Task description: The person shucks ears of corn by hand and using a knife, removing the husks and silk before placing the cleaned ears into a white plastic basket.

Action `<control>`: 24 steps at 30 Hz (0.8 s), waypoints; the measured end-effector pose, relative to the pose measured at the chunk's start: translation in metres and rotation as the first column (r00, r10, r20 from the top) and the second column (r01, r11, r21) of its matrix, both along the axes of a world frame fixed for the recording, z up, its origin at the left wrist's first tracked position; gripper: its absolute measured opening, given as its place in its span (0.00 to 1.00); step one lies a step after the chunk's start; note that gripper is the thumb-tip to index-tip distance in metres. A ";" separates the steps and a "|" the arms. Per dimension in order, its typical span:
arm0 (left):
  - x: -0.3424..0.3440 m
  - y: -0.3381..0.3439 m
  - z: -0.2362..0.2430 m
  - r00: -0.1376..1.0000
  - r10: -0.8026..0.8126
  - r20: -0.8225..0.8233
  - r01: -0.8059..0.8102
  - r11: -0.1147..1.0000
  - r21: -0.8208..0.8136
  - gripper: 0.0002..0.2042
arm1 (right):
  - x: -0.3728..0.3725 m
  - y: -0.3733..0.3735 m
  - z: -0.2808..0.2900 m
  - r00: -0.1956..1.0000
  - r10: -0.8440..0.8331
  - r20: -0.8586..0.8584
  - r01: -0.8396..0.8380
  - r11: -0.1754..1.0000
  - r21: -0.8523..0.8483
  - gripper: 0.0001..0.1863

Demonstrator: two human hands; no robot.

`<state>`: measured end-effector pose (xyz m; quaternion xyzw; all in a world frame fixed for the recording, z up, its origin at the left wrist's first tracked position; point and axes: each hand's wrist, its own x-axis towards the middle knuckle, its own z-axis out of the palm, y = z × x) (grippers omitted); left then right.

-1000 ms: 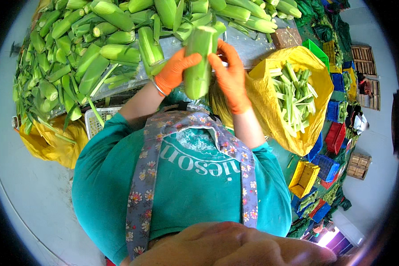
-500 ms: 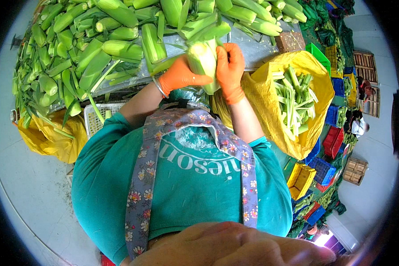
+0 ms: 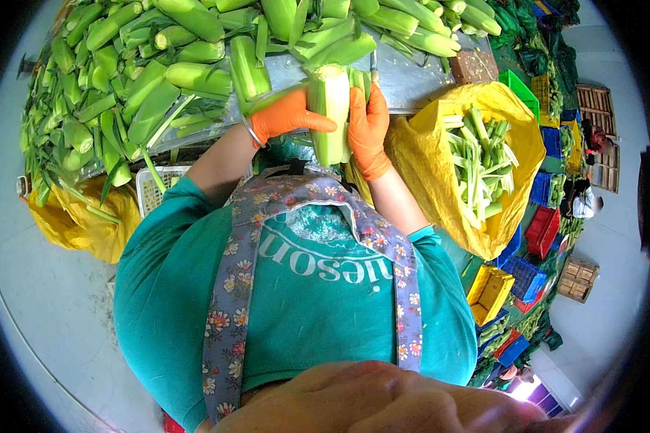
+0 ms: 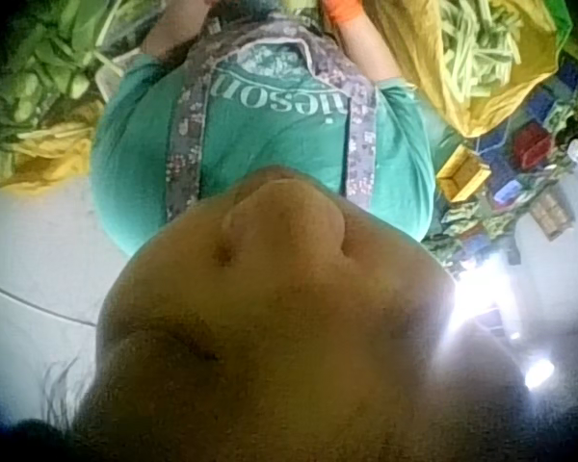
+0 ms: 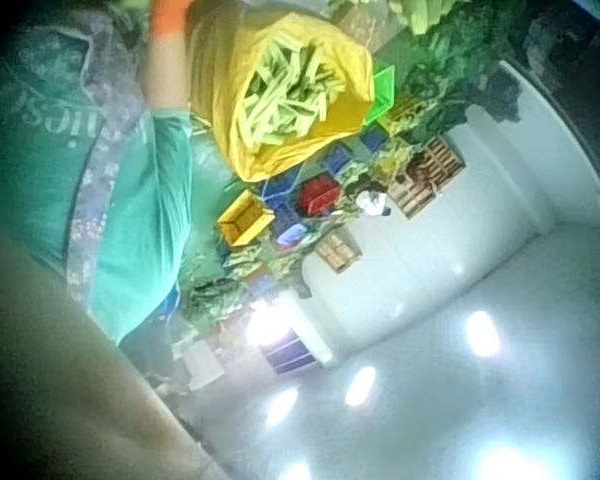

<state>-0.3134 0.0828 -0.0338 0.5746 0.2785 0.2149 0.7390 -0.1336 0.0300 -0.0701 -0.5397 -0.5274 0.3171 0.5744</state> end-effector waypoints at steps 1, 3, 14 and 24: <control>-0.001 0.002 0.006 0.998 -0.055 -0.005 0.055 0.998 -0.033 0.29 | -0.001 0.000 -0.004 0.998 -0.065 -0.009 0.065 0.998 0.009 0.13; -0.002 0.006 0.005 0.994 -0.109 -0.011 0.108 0.992 -0.065 0.31 | 0.004 0.003 0.002 0.996 -0.058 -0.072 0.052 0.995 -0.082 0.12; 0.028 -0.029 -0.026 0.900 0.435 0.023 -0.430 0.877 0.215 0.27 | 0.007 -0.003 0.011 0.966 -0.144 -0.217 0.105 0.978 -0.179 0.15; 0.028 0.000 -0.013 0.914 0.380 0.142 -0.380 0.925 -0.030 0.30 | 0.012 -0.015 0.038 0.725 -0.058 -0.687 -0.226 0.921 -0.317 0.17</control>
